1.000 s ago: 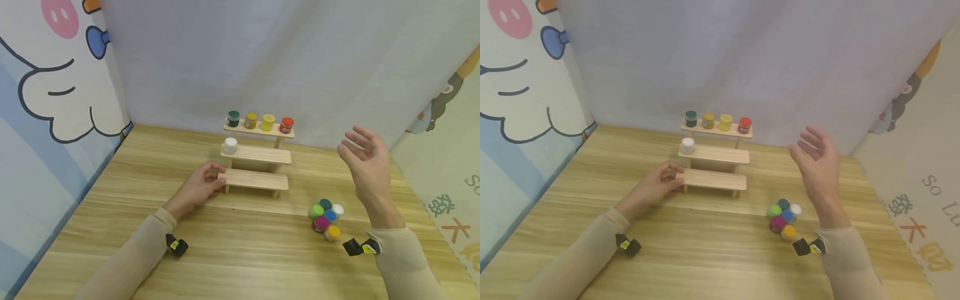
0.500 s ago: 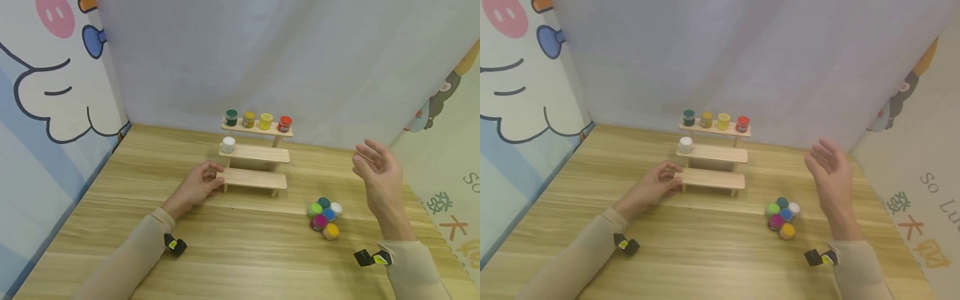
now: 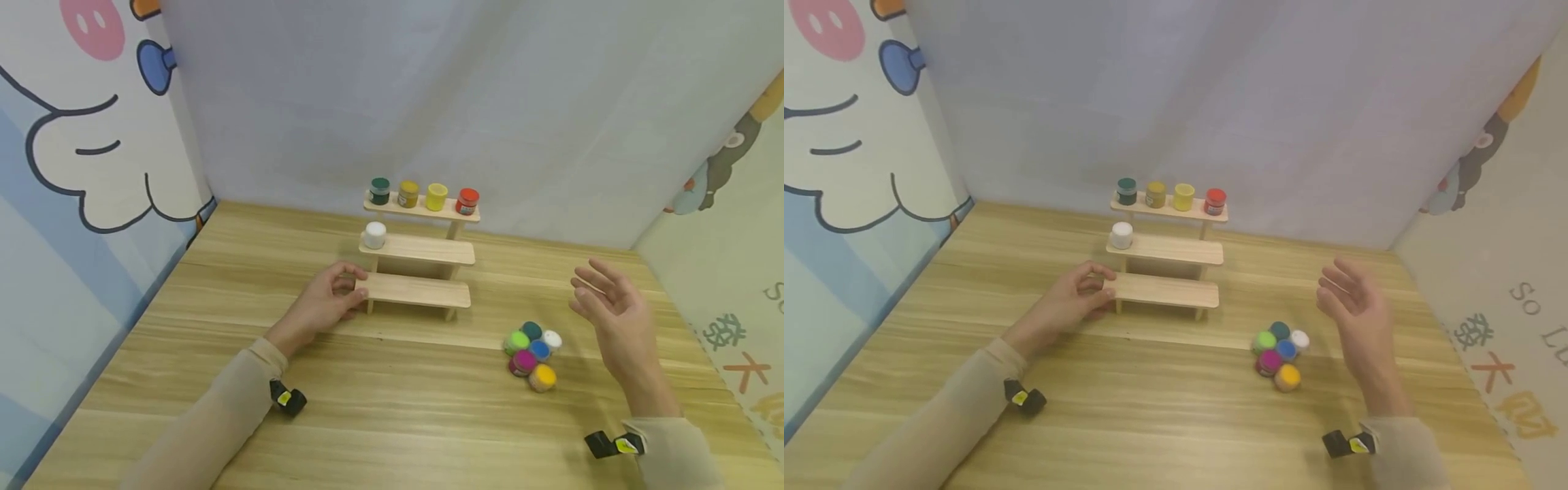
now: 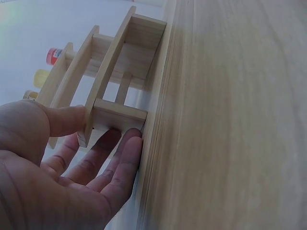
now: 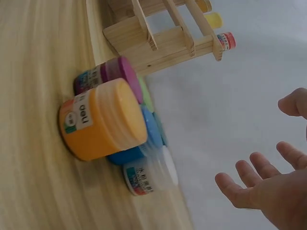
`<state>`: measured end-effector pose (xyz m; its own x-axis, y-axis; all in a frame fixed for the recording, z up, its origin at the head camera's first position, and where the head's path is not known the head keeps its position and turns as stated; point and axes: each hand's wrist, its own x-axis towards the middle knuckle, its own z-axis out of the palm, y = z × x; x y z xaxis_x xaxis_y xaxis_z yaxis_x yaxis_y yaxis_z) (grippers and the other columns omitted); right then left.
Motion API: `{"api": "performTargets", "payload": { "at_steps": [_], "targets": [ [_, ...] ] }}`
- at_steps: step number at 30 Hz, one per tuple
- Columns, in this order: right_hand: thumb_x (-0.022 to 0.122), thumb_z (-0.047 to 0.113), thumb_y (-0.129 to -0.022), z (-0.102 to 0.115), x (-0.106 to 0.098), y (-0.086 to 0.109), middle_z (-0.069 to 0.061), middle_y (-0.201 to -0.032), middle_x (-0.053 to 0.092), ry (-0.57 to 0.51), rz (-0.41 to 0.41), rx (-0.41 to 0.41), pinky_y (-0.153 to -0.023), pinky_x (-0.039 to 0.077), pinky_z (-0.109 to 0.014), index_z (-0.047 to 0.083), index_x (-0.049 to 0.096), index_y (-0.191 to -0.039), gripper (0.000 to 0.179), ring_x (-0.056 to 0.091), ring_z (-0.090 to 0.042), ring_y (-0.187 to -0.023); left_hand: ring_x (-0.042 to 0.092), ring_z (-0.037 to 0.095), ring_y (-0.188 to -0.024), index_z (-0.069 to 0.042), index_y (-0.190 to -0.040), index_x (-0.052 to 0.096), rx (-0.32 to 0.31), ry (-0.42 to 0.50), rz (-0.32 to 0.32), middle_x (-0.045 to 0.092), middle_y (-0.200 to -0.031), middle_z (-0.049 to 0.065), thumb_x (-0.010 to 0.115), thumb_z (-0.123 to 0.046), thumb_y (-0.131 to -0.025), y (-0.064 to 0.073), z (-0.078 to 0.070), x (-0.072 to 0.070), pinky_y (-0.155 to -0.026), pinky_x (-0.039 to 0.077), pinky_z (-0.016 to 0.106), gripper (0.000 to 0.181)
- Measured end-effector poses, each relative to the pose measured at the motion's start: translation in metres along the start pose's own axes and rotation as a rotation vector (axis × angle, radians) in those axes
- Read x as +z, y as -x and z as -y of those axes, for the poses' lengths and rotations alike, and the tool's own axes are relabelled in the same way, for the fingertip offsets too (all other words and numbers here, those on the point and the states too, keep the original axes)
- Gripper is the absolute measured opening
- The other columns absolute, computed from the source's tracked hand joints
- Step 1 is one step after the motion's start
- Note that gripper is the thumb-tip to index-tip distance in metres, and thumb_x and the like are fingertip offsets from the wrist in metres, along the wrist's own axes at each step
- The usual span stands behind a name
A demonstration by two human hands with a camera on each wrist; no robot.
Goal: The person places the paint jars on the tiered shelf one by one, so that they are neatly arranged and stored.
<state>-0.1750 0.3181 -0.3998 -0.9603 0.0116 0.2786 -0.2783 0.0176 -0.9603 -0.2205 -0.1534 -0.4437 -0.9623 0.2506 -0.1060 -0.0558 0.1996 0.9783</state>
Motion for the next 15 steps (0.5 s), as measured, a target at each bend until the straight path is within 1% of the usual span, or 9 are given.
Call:
{"api": "performTargets", "payload": {
  "at_steps": [3, 8, 15],
  "targets": [
    [0.065, -0.001, -0.111, -0.008, -0.003, 0.005, -0.001, -0.149, 0.064, 0.005, 0.018, 0.004, -0.101, 0.062, -0.025, 0.007, 0.048, -0.165, 0.056, 0.066, -0.012, -0.135, 0.074, 0.031, -0.115, -0.009, -0.141, 0.061, 0.002, -0.005, 0.004, 0.071, -0.131, 0.018, 0.067, -0.011, -0.114, 0.000, 0.000, 0.001, -0.095, 0.067, 0.045, 0.028],
    [0.060, -0.005, -0.112, -0.018, -0.010, 0.013, -0.002, -0.149, 0.065, -0.034, 0.054, -0.001, -0.102, 0.062, -0.028, 0.005, 0.047, -0.164, 0.055, 0.067, -0.013, -0.134, 0.074, 0.032, -0.115, -0.009, -0.141, 0.061, 0.004, -0.002, 0.005, 0.071, -0.132, 0.019, 0.066, -0.011, -0.114, 0.000, -0.001, 0.001, -0.095, 0.067, 0.045, 0.028],
    [0.059, -0.003, -0.113, -0.035, -0.019, 0.023, 0.002, -0.150, 0.064, 0.037, 0.099, 0.035, -0.103, 0.061, -0.026, 0.009, 0.046, -0.165, 0.054, 0.065, -0.010, -0.136, 0.074, 0.033, -0.116, -0.009, -0.141, 0.061, 0.001, -0.009, 0.003, 0.071, -0.131, 0.019, 0.067, -0.012, -0.114, 0.000, 0.000, 0.000, -0.097, 0.067, 0.046, 0.028]
  ]
}}
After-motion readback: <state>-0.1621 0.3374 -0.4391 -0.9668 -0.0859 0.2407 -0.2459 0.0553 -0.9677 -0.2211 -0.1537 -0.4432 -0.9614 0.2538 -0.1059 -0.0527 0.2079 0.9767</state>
